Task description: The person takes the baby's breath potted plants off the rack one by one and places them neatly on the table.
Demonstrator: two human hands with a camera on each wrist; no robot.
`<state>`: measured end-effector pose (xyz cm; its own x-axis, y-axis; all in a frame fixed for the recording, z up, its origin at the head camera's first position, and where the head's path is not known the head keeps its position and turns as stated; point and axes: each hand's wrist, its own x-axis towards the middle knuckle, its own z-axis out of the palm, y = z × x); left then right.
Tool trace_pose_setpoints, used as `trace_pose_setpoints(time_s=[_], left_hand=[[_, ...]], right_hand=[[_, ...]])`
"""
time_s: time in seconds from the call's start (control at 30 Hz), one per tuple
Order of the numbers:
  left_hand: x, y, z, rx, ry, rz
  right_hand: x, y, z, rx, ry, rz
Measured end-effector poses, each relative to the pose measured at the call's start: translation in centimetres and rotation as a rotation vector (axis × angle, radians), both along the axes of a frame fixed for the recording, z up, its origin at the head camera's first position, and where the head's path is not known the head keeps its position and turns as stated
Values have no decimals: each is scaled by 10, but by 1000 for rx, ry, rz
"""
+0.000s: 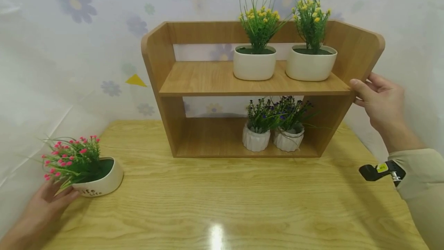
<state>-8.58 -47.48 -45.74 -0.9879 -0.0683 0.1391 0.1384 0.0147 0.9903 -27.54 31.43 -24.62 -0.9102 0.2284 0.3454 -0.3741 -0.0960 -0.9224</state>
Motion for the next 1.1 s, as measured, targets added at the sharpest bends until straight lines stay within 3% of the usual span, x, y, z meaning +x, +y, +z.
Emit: trace_pose_setpoints(time_s=[0.23, 0.43, 0.53, 0.7, 0.93, 1.1], left_hand=[[18, -2, -1, 10, -3, -19], [33, 0, 5, -115, -63, 7], [38, 5, 7, -103, -69, -17], [39, 20, 9, -11, 7, -151], [30, 50, 16, 61, 165, -448], [24, 76, 28, 72, 186, -541]], right_hand=[[0, 0, 1, 18, -14, -2], [0, 0, 1, 28, -31, -10], [-1, 0, 1, 27, -35, -11], [-1, 1, 1, 36, -37, -17], [-1, 1, 2, 54, -49, -35], [-1, 1, 1, 43, -34, -32]])
